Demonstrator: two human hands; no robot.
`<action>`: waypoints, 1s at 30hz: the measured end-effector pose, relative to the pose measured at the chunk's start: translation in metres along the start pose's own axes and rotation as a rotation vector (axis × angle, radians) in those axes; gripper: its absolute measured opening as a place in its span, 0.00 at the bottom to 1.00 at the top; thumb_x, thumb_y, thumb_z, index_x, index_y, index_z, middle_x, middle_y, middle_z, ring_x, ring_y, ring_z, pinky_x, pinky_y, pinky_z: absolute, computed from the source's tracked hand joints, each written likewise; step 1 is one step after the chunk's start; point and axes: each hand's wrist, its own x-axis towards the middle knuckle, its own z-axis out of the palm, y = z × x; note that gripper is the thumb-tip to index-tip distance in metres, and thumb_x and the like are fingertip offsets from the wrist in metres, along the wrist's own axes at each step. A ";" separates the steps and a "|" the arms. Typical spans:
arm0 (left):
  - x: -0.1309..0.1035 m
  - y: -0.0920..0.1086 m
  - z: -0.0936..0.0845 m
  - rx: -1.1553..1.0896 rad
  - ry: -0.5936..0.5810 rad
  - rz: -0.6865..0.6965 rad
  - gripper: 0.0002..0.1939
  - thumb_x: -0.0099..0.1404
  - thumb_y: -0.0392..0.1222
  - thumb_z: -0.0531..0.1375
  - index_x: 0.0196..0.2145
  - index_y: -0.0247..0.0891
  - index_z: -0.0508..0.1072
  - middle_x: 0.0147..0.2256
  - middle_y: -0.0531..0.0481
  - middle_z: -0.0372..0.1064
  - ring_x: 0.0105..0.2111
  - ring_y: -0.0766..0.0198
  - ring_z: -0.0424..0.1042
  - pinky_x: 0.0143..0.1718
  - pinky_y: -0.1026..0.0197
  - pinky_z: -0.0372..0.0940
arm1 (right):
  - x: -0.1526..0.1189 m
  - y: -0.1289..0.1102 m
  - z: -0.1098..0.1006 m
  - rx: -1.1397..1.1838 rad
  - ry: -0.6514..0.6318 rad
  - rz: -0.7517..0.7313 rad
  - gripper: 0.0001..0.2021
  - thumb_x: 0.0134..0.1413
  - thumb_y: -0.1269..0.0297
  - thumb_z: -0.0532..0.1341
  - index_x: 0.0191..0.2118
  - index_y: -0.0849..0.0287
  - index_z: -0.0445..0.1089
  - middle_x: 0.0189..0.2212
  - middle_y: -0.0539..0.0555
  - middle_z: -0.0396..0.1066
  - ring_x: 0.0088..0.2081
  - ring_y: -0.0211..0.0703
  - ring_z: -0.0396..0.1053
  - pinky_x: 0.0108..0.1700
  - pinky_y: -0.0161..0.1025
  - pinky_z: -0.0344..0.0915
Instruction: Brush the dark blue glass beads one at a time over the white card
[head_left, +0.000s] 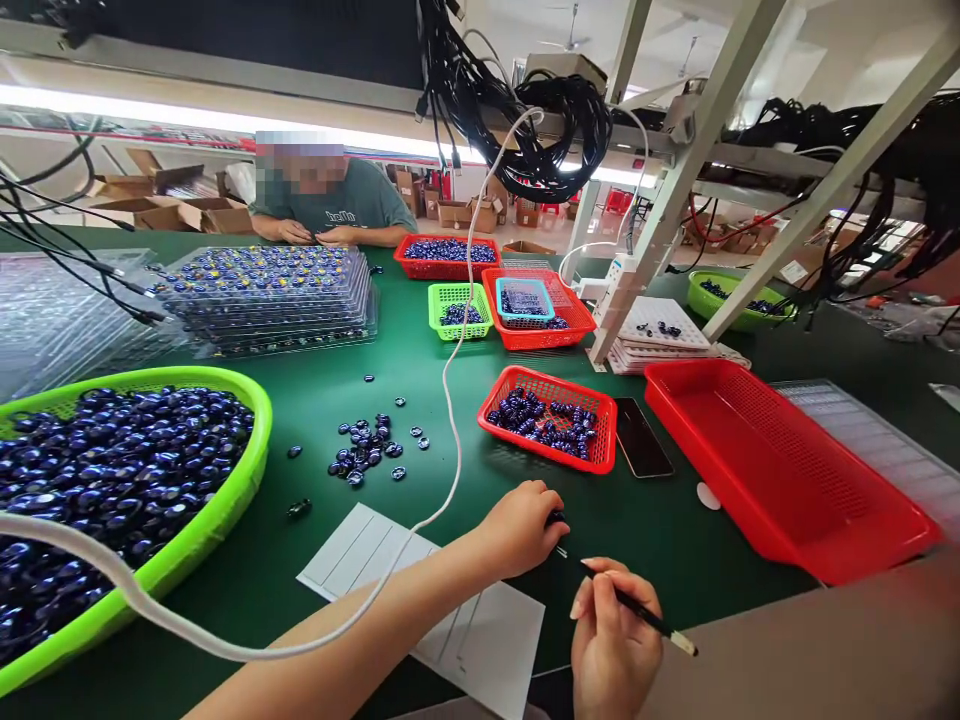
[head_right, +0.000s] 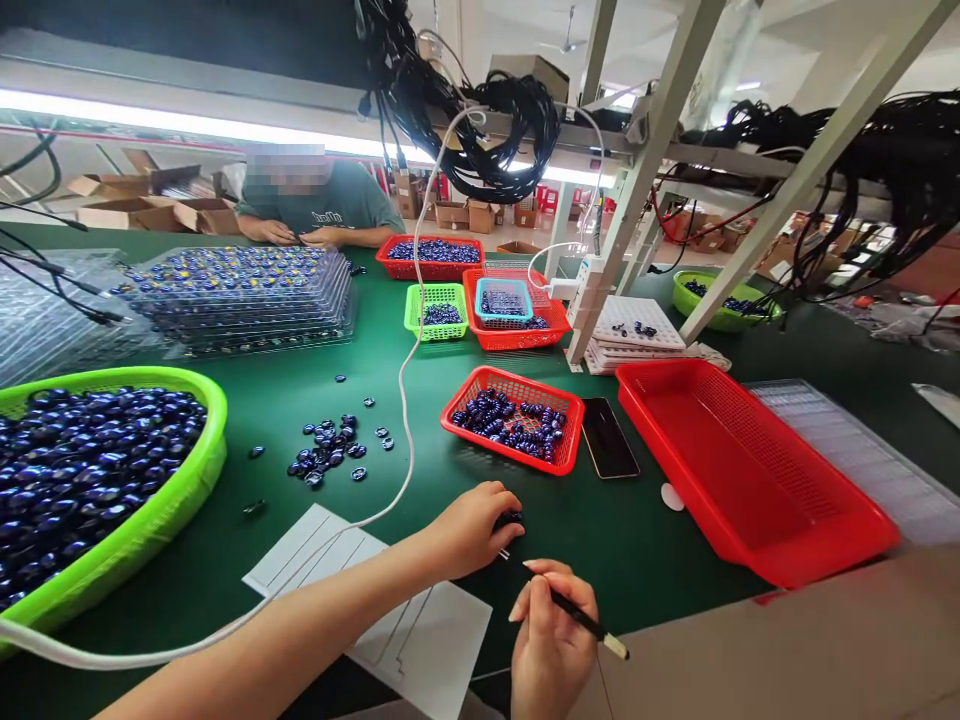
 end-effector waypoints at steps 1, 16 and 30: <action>0.001 -0.001 0.000 0.002 -0.001 -0.001 0.10 0.65 0.41 0.65 0.43 0.36 0.78 0.39 0.44 0.75 0.41 0.56 0.75 0.43 0.59 0.70 | 0.000 0.000 0.000 0.001 -0.008 0.009 0.08 0.56 0.65 0.68 0.34 0.57 0.67 0.35 0.51 0.76 0.19 0.28 0.66 0.23 0.31 0.64; -0.014 -0.009 -0.012 0.080 0.030 -0.012 0.08 0.65 0.35 0.58 0.41 0.37 0.76 0.39 0.46 0.73 0.38 0.60 0.74 0.40 0.61 0.68 | 0.004 -0.004 0.003 -0.048 -0.123 0.034 0.08 0.55 0.66 0.68 0.34 0.58 0.67 0.34 0.52 0.77 0.19 0.31 0.65 0.23 0.33 0.62; -0.016 -0.017 -0.008 0.183 0.026 0.054 0.04 0.64 0.35 0.55 0.38 0.36 0.68 0.38 0.40 0.71 0.40 0.50 0.72 0.42 0.52 0.69 | 0.008 -0.003 0.006 -0.091 -0.180 0.014 0.09 0.55 0.65 0.69 0.34 0.59 0.68 0.33 0.51 0.76 0.19 0.30 0.65 0.24 0.33 0.62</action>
